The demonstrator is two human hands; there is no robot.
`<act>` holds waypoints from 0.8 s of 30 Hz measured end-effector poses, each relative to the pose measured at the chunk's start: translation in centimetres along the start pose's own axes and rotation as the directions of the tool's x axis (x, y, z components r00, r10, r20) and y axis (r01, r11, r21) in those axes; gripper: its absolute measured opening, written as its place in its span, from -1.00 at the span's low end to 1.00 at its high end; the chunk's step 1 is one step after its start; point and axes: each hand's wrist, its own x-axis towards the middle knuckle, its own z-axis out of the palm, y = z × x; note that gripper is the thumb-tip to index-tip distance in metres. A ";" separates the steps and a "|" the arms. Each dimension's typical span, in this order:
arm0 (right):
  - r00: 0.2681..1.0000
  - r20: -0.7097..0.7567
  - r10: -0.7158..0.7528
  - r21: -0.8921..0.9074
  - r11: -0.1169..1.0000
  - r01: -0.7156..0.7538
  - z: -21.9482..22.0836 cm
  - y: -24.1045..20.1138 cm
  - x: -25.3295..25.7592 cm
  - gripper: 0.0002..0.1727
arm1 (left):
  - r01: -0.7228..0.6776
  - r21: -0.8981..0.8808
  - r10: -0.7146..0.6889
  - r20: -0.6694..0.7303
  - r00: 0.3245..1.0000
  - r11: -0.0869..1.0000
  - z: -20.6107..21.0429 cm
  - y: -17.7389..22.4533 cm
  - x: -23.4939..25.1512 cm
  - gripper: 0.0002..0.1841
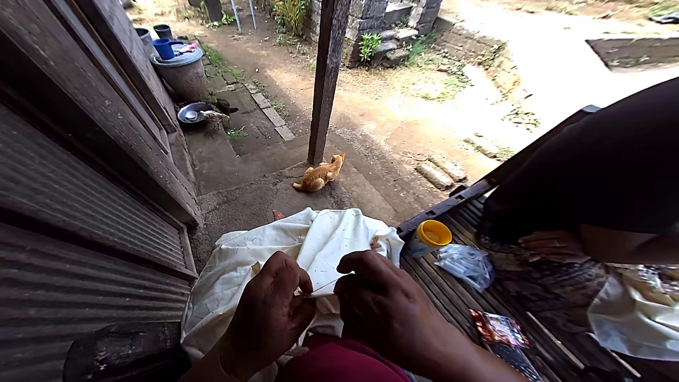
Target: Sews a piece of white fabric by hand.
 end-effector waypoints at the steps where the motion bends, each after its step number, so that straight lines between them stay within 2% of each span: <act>1: 1.000 0.016 0.003 0.005 1.000 -0.003 0.0 0.0 -0.1 -0.89 | -0.025 0.053 0.026 -0.021 0.999 0.998 0.2 0.0 0.0 -0.83; 5: 0.992 0.114 0.047 0.039 0.998 -0.052 -0.5 -0.2 -0.3 -0.87 | -0.122 0.189 0.136 -0.060 0.989 0.974 0.6 0.1 0.0 -0.85; 9: 0.991 0.105 0.080 0.050 0.995 -0.086 -0.9 -0.8 -0.3 -0.88 | -0.150 0.255 0.171 -0.061 0.983 0.955 0.8 0.1 0.0 -0.87; 14: 0.996 0.053 0.077 -0.012 0.997 -0.076 -0.3 -0.7 -0.1 -0.85 | -0.135 0.220 0.152 -0.061 0.987 0.966 0.8 0.3 0.3 -0.89; 20: 0.992 0.068 0.109 0.011 0.994 -0.110 0.1 -0.2 -0.2 -0.89 | -0.098 0.141 0.102 -0.015 0.995 0.985 0.6 0.2 0.2 -0.90; 24: 0.983 0.115 0.144 -0.003 0.990 -0.144 0.0 -0.2 -0.2 -0.92 | -0.084 0.161 0.086 -0.004 0.996 0.983 0.7 0.2 0.3 -0.93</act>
